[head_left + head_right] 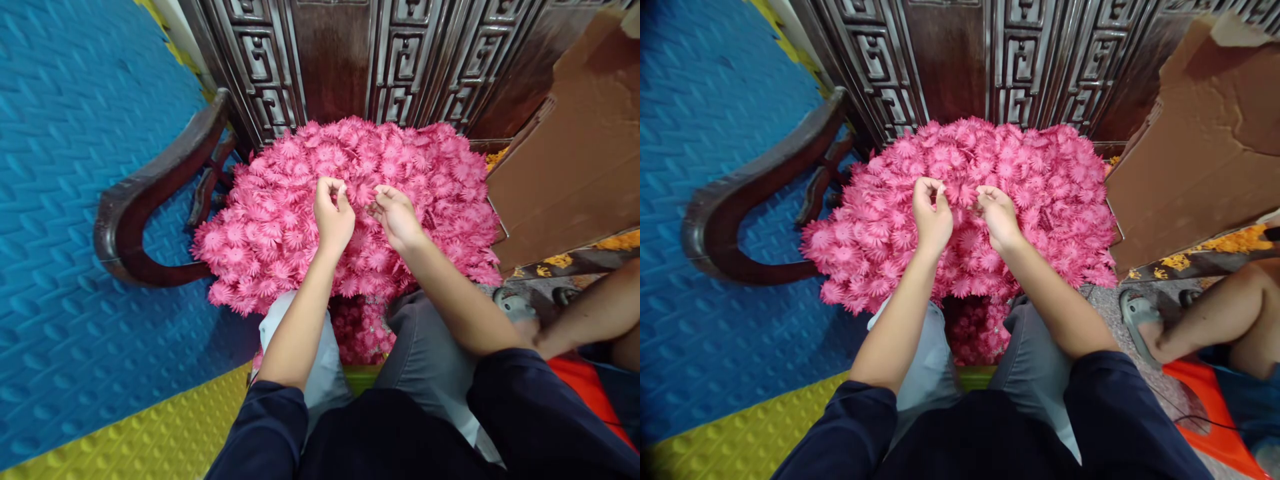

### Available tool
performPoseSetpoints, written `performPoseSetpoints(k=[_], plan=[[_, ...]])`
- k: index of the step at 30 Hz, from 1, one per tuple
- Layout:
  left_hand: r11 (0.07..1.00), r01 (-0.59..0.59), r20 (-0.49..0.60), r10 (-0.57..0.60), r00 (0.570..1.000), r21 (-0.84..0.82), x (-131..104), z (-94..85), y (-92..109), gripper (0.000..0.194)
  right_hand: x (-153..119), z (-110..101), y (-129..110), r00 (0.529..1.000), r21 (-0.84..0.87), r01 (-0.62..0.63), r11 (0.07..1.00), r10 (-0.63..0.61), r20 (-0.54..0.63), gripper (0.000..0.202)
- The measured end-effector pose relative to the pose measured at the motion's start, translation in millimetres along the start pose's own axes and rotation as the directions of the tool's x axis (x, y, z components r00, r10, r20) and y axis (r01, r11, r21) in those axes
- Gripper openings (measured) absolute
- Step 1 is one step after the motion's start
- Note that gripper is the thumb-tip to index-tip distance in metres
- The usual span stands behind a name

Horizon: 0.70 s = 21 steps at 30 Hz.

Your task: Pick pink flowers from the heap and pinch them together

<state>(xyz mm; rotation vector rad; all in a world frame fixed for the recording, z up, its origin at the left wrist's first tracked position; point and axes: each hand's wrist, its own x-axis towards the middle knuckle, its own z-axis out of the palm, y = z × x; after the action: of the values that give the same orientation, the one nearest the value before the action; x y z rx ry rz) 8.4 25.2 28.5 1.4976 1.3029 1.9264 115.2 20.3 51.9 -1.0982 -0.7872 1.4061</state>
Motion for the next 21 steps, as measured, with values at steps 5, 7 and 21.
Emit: performPoseSetpoints(k=[5, 7, 21], plan=[[0.999, 0.020, -0.219, -0.013, 0.976, 0.028, 11.1, -12.3, -2.9, 0.018, 11.1, -10.2, -3.4, 0.990, 0.053, 0.000, 0.999, 0.007, -0.142, 0.012], [0.997, 0.060, -0.330, -0.039, 0.943, 0.055, 19.7, -21.9, -5.7, 0.021, 19.8, -19.7, -7.5, 0.974, 0.048, 0.026, 0.999, -0.014, -0.228, 0.013], [0.997, -0.020, 0.054, 0.016, 0.998, 0.069, 6.7, -10.2, 10.3, 0.014, 15.9, -20.4, 1.4, 0.982, -0.149, 0.160, 0.976, -0.143, 0.120, 0.016]])
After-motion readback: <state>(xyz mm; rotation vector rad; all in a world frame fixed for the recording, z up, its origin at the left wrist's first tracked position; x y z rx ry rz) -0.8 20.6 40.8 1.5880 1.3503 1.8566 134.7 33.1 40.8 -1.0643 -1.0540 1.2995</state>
